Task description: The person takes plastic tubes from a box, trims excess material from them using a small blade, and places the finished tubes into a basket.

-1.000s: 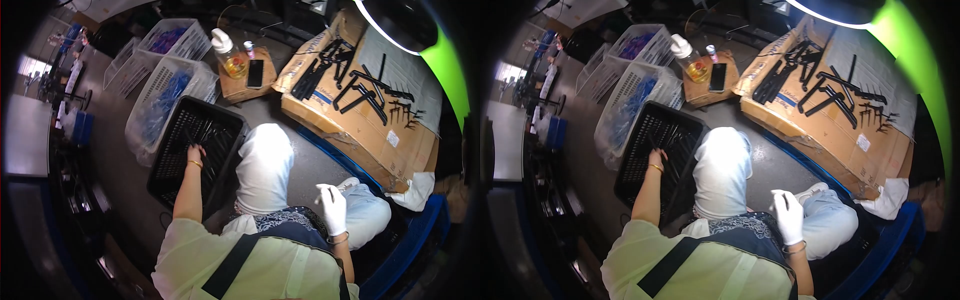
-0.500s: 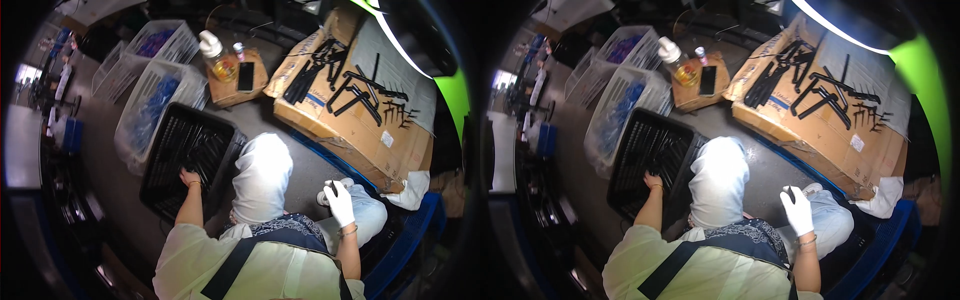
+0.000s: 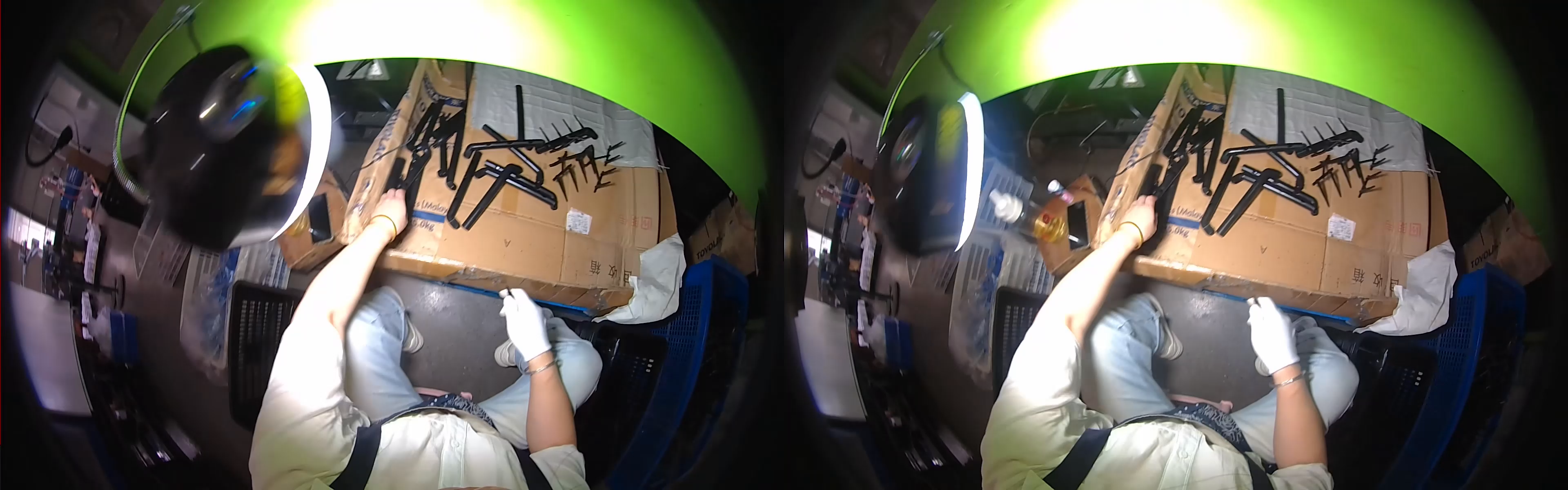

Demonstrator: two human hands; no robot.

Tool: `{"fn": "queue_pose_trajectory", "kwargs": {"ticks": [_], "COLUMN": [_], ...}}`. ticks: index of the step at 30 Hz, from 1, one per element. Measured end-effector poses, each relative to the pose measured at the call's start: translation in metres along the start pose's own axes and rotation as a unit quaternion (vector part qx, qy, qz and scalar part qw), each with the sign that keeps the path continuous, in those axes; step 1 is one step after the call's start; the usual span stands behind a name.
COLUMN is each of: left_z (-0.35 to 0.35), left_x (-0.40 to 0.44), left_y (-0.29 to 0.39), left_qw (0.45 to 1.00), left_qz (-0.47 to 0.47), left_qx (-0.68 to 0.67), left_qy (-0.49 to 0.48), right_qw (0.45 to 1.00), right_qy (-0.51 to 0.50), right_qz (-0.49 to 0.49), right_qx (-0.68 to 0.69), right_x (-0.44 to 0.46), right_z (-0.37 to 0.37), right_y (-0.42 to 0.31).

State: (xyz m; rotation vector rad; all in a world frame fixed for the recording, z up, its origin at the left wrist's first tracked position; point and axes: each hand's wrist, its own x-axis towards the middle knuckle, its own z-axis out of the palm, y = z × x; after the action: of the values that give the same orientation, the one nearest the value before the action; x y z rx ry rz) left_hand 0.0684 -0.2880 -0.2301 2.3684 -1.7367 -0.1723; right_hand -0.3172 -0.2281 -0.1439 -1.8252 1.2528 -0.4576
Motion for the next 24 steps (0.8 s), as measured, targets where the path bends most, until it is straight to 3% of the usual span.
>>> {"fn": "queue_pose_trajectory", "kwargs": {"ticks": [1,3,5,11,15,18,21,22,23,24], "left_z": [0.008,0.030,0.046,0.068,0.046,0.019,0.027,0.015,0.006,-0.016], "left_x": [0.013,0.029,0.042,0.040,0.027,0.018,0.025,0.023,0.014,0.002], "left_y": [0.007,0.012,0.018,0.015,0.024,0.041,0.047,0.069,0.091,0.116], "left_qw": [0.995,0.976,0.963,0.967,0.982,0.989,0.972,0.839,0.730,0.742], "left_qz": [-0.058,-0.077,-0.089,-0.132,-0.176,-0.145,-0.107,-0.185,-0.164,-0.080], "left_qx": [0.058,0.197,0.254,0.215,0.035,-0.033,-0.194,-0.512,-0.660,-0.645], "left_qy": [-0.060,-0.045,-0.026,-0.045,-0.052,0.007,0.077,-0.023,-0.068,-0.165], "right_qw": [0.999,0.998,0.998,0.998,0.999,0.999,0.994,0.994,0.994,0.993], "right_qy": [0.005,0.013,0.020,0.007,-0.015,-0.015,0.040,0.050,0.060,0.071], "right_qz": [-0.031,-0.049,-0.047,-0.043,-0.027,-0.042,-0.105,-0.093,-0.082,-0.072], "right_qx": [-0.007,-0.032,-0.030,-0.035,-0.030,-0.022,0.013,0.027,0.041,0.056], "right_x": [0.003,0.004,0.004,0.000,-0.004,-0.009,-0.010,-0.010,-0.009,-0.005], "right_z": [0.002,-0.002,-0.005,-0.006,-0.010,-0.009,-0.003,-0.007,-0.011,-0.017], "right_y": [0.002,0.003,-0.001,-0.002,-0.012,-0.020,-0.019,-0.021,-0.024,-0.028]}}
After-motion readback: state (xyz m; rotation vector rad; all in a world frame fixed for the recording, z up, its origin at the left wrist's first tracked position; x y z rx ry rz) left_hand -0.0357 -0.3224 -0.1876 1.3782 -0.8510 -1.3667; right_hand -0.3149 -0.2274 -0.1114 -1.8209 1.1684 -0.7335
